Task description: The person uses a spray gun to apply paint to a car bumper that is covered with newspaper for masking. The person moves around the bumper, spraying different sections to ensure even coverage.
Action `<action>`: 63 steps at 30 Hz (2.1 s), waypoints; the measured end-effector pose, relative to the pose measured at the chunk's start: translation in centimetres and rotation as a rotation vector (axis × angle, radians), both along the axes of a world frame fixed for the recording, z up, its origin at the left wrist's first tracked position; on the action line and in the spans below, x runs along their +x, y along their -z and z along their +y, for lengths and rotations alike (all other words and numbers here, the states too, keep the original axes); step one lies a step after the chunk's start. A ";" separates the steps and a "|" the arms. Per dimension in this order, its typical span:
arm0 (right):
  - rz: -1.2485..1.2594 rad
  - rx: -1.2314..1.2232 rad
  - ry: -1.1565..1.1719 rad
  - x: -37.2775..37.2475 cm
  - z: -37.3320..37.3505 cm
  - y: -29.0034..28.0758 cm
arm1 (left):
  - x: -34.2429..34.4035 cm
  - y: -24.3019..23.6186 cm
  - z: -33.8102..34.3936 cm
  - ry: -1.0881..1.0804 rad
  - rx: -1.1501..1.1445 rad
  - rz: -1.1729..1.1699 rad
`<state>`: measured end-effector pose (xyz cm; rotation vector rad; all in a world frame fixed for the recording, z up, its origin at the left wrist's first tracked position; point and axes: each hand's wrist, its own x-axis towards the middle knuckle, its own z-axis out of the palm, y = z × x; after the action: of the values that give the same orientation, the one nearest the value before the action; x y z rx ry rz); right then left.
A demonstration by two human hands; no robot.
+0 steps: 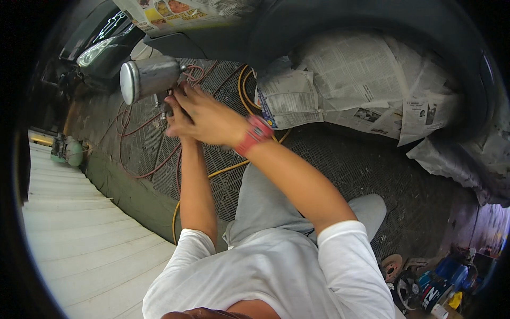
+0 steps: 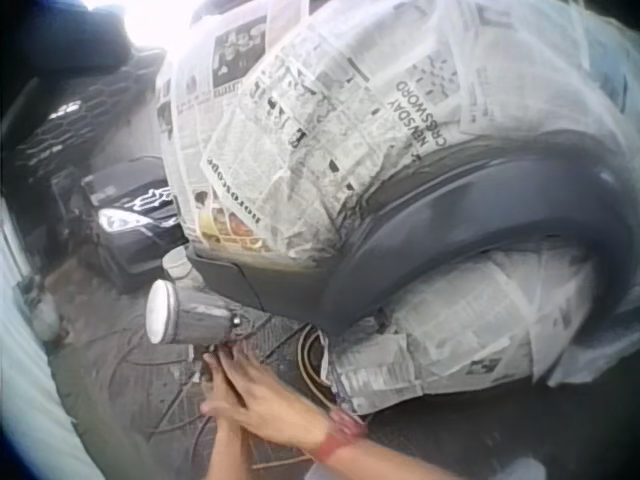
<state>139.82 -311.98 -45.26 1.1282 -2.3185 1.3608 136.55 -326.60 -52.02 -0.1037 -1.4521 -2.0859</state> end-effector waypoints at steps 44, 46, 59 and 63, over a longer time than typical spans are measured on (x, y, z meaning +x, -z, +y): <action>-0.569 0.307 1.415 33.7 36.3 21.9 | 3.0 -6.7 3.0 0.325 -0.219 -0.307; -0.572 0.319 1.419 33.7 35.9 21.6 | 1.8 -6.3 1.4 0.229 -0.198 -0.294; -0.587 0.287 1.408 33.7 36.0 21.5 | -5.6 -3.8 -9.9 -0.166 -0.078 -0.248; -0.607 0.309 1.416 33.4 35.9 21.3 | -7.1 -3.1 -11.0 -0.331 -0.065 -0.268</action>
<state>173.22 -276.10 -66.59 -1.0096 -2.6485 0.7390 129.44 -337.65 -48.94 0.3800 -1.5701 -1.8319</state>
